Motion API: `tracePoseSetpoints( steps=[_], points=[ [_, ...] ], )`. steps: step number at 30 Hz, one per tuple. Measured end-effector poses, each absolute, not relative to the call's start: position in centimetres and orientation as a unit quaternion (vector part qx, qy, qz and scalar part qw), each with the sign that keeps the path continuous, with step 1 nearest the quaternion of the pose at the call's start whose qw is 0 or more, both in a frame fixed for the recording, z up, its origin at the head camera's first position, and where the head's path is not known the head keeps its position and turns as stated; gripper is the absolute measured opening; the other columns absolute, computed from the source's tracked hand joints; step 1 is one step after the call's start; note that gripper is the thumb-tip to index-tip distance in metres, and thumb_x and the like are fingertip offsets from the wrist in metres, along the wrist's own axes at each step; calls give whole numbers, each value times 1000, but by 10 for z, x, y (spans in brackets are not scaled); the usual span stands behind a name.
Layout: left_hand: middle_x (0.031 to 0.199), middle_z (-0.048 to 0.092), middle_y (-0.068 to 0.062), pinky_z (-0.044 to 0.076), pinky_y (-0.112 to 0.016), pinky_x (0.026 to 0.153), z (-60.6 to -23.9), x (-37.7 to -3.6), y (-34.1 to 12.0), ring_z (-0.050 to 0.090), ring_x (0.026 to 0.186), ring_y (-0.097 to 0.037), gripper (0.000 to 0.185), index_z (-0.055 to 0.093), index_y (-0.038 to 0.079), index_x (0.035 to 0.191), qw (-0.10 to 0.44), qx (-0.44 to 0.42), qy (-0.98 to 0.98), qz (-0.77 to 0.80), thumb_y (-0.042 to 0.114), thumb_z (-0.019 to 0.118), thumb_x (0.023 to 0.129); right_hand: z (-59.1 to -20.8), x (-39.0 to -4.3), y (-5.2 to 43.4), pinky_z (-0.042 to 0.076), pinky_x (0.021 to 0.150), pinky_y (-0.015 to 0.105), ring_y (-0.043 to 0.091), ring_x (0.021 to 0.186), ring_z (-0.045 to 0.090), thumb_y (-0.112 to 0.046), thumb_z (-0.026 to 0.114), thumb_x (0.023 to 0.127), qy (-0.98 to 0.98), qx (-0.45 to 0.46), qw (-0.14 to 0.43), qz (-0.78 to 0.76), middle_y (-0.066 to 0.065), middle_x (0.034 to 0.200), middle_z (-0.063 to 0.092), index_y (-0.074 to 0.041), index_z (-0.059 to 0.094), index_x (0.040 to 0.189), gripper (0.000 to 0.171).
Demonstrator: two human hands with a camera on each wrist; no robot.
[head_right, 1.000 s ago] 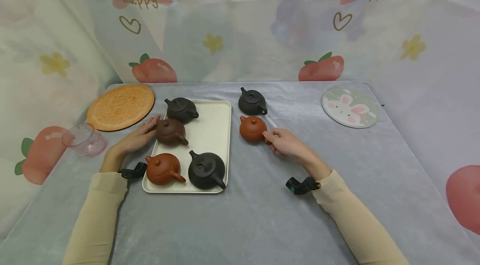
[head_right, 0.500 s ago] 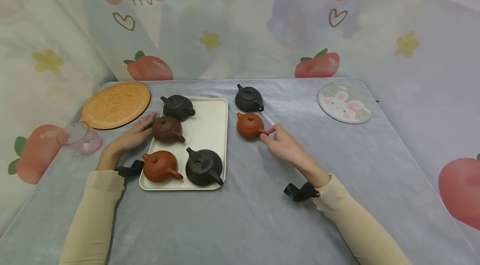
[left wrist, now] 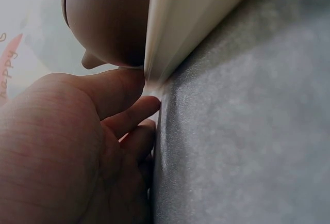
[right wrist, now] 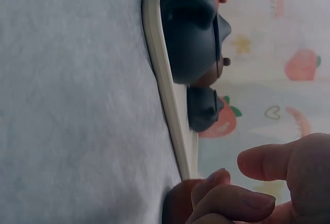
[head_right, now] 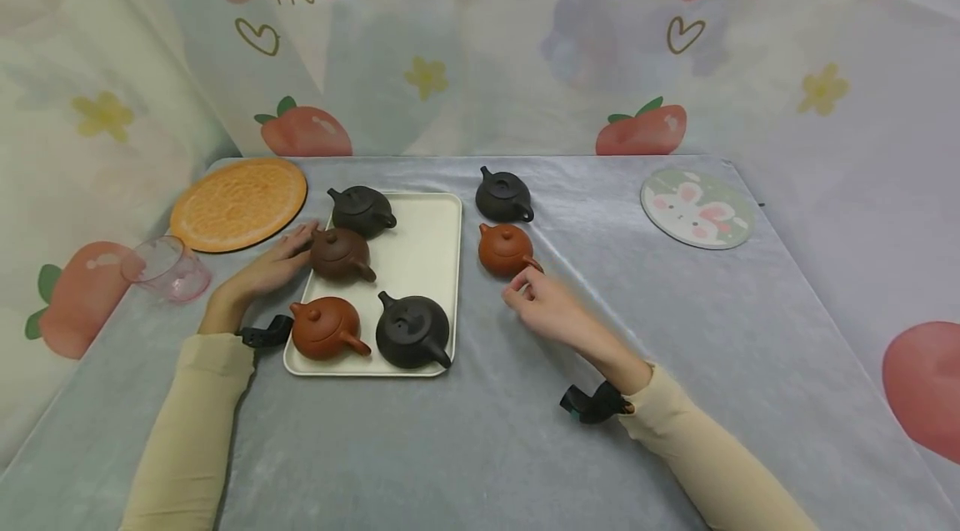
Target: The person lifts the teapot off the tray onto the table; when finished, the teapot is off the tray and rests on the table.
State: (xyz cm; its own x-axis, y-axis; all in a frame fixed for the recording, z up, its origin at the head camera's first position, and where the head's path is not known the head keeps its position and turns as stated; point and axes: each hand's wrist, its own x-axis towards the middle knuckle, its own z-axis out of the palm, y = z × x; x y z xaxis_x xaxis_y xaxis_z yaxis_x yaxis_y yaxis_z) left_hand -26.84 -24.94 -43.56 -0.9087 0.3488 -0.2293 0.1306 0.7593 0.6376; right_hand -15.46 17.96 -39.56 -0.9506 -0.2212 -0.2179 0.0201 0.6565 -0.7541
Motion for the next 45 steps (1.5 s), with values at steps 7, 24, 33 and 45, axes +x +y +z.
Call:
tracePoseSetpoints(
  steps=[7, 24, 33, 45],
  points=[
    [165, 1, -12, -6, -57, 120, -436, -268, -250, -10, 150, -35, 61, 19, 3, 156, 167, 132, 921, 327, 35, 33, 107, -403, -149, 168, 39, 60, 27, 14, 63, 47, -24, 56, 98, 898, -108, 149, -399, 2, 70, 58, -5, 65, 93, 21],
    [165, 0, -11, -6, -57, 120, -437, -269, -250, -10, 150, -34, 60, 16, 4, 156, 172, 124, 922, 324, 33, 33, 107, -412, -135, 138, 40, 60, 23, 10, 65, 49, -20, 57, 96, 874, -158, 184, -421, -5, 66, 53, -4, 66, 91, 18],
    [165, -2, -9, -6, -58, 120, -438, -271, -250, -12, 150, -33, 60, 14, 6, 157, 179, 117, 922, 324, 34, 33, 107, -413, -130, 131, 38, 56, 22, 10, 60, 45, -21, 58, 96, 864, -166, 204, -430, -6, 63, 51, -4, 65, 90, 19],
    [165, 0, -11, -5, -56, 120, -435, -269, -249, -10, 151, -34, 60, 15, 5, 156, 174, 123, 922, 322, 33, 33, 107, -409, -125, 121, 37, 56, 22, 10, 59, 45, -22, 56, 97, 856, -175, 219, -435, -7, 61, 49, -9, 62, 83, 20]
  ],
)
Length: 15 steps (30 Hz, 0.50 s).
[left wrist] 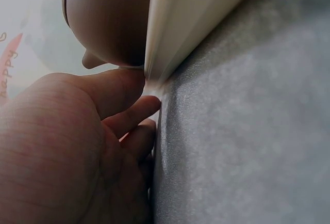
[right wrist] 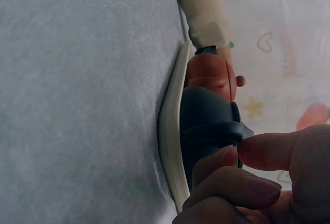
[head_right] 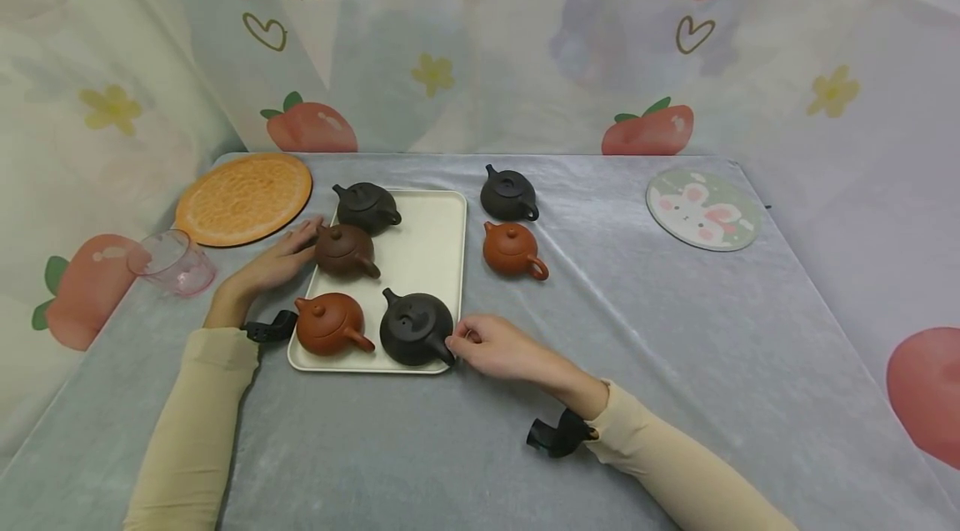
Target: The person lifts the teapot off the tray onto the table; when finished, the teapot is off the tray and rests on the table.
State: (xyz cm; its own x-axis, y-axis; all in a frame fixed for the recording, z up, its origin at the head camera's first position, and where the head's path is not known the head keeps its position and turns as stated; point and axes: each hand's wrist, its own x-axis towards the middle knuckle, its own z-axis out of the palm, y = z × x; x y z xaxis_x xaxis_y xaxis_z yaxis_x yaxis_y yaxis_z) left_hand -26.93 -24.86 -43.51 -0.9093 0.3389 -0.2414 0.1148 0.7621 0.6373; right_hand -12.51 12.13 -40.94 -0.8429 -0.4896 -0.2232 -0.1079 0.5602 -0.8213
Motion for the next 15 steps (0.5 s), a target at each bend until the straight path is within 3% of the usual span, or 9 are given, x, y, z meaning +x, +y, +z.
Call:
tracePoseSetpoints(
  steps=[7, 15],
  points=[
    [165, 0, -12, -5, -57, 120, -435, -269, -249, -10, 150, -35, 59, 15, 4, 156, 175, 124, 923, 321, 31, 33, 107, -408, -125, 118, 33, 52, 23, 11, 56, 42, -27, 53, 100, 850, -182, 236, -434, -5, 62, 49, -7, 57, 75, 32],
    [165, 2, -11, -6, -55, 121, -434, -268, -249, -10, 151, -34, 59, 18, 3, 156, 170, 128, 921, 326, 32, 33, 107, -409, -125, 112, 33, 53, 23, 11, 57, 42, -30, 52, 101, 846, -192, 247, -431, -5, 62, 51, -4, 59, 76, 37]
  ],
)
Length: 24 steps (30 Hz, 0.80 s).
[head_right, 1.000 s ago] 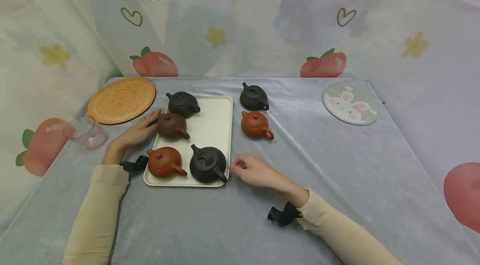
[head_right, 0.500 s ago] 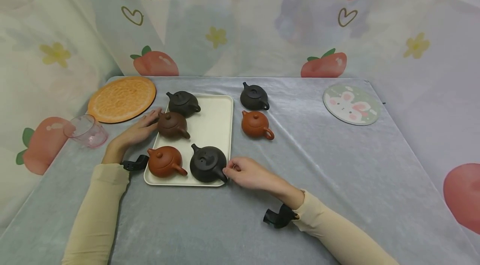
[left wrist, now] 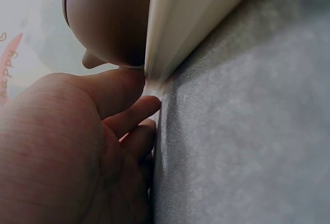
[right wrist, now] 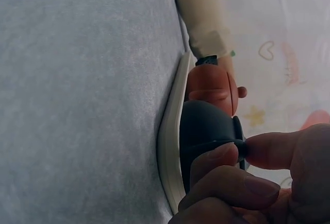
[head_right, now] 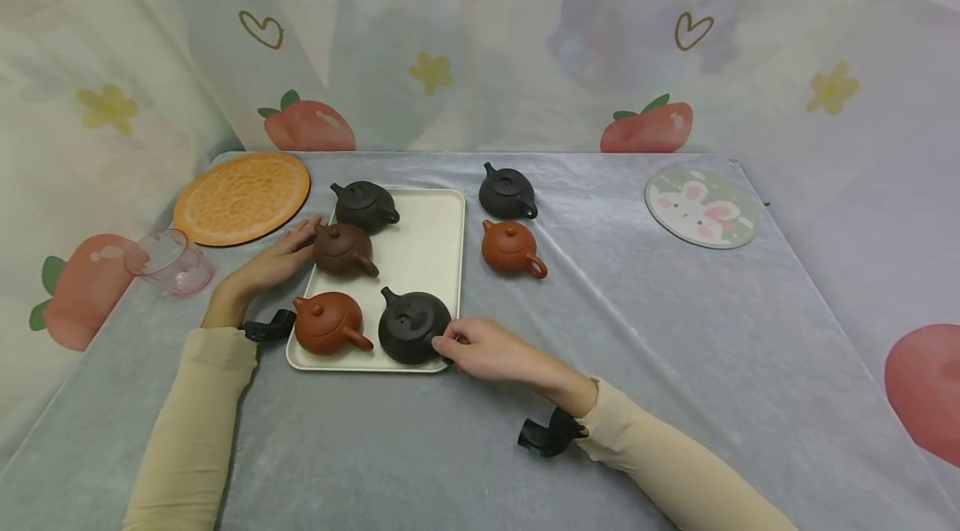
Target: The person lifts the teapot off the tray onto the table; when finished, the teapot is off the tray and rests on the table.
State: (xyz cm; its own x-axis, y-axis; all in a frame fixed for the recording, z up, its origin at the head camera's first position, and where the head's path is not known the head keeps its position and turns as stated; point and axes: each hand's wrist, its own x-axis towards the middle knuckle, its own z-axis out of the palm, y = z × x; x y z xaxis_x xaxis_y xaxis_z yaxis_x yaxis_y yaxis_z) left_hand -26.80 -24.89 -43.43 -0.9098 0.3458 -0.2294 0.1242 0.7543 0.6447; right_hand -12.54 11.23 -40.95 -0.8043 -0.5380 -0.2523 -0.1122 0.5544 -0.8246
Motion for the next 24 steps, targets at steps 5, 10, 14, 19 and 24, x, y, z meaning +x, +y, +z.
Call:
tracePoseSetpoints(
  steps=[5, 10, 14, 19, 24],
  points=[
    [165, 3, -13, -7, -52, 122, -435, -269, -249, -9, 151, -33, 58, 21, 0, 155, 164, 138, 921, 325, 31, 34, 107, -409, -126, 111, 32, 53, 22, 10, 55, 41, -31, 51, 101, 843, -183, 260, -433, -6, 59, 48, -4, 58, 76, 37],
    [165, 3, -13, -7, -52, 121, -436, -270, -250, -9, 151, -33, 59, 20, 0, 155, 165, 139, 921, 325, 32, 34, 107, -408, -127, 111, 31, 52, 22, 10, 53, 39, -31, 51, 101, 834, -169, 281, -444, -5, 56, 44, -5, 60, 79, 35],
    [165, 3, -12, -6, -53, 121, -437, -272, -251, -9, 151, -33, 60, 19, 2, 155, 168, 133, 921, 326, 34, 34, 107, -408, -129, 111, 31, 51, 22, 10, 52, 39, -32, 51, 101, 826, -161, 294, -453, -4, 55, 44, -6, 64, 84, 33],
    [165, 1, -9, -7, -55, 120, -436, -273, -250, -12, 150, -33, 62, 17, 4, 156, 175, 125, 920, 328, 37, 34, 106, -408, -129, 110, 31, 51, 22, 10, 52, 39, -32, 50, 102, 821, -153, 304, -458, -4, 55, 45, -5, 65, 87, 34],
    [165, -1, -9, -7, -56, 120, -436, -272, -250, -12, 150, -33, 63, 14, 6, 157, 181, 120, 920, 327, 38, 33, 106, -409, -130, 109, 31, 51, 22, 11, 52, 38, -32, 49, 102, 817, -146, 311, -462, -3, 55, 44, -5, 66, 87, 34]
  ],
)
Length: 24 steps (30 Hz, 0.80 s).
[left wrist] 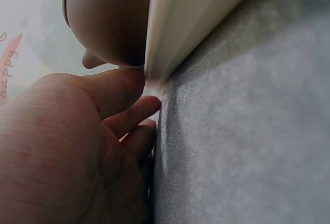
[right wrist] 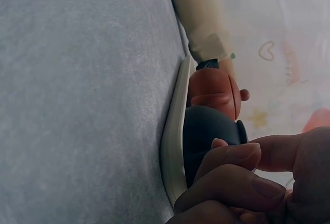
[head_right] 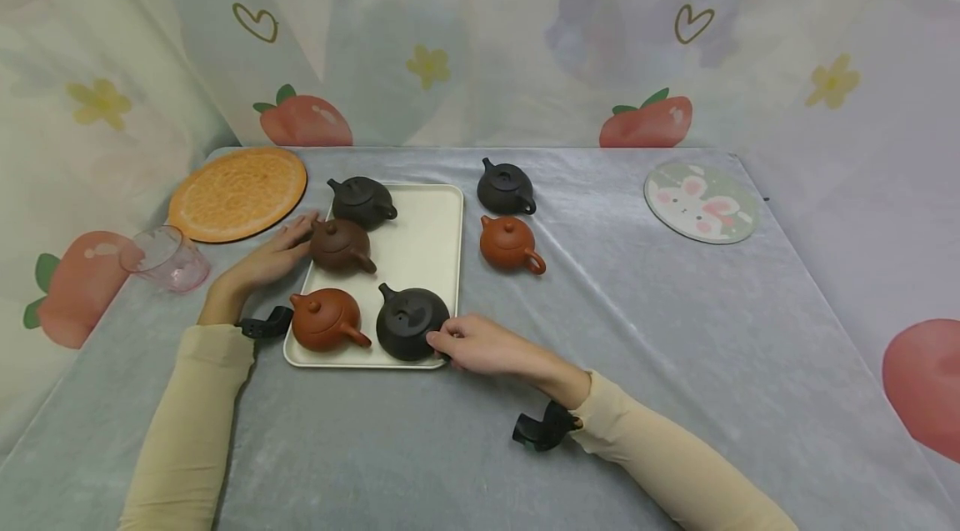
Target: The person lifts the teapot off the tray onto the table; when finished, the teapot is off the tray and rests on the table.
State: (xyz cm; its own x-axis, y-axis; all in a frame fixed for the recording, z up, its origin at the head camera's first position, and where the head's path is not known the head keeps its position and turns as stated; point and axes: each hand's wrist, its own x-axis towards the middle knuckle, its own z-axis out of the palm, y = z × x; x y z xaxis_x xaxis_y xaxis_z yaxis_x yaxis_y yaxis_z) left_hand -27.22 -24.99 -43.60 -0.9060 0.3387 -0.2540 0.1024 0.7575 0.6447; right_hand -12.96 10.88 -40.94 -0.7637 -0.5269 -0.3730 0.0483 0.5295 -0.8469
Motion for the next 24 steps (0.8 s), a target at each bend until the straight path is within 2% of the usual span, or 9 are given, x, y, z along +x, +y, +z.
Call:
tracePoseSetpoints(
  steps=[10, 24],
  points=[
    [165, 0, -10, -7, -55, 120, -434, -271, -248, -12, 150, -33, 60, 15, 5, 157, 178, 126, 922, 321, 33, 33, 107, -411, -128, 106, 35, 51, 22, 10, 51, 40, -32, 49, 102, 809, -131, 319, -476, -2, 54, 45, -3, 64, 86, 36],
    [165, 0, -10, -7, -56, 120, -436, -272, -250, -12, 150, -33, 60, 15, 6, 157, 176, 126, 921, 325, 34, 33, 107, -411, -128, 104, 31, 42, 21, 10, 42, 34, -31, 47, 102, 795, -87, 337, -498, -2, 52, 43, -3, 61, 81, 37]
  ],
)
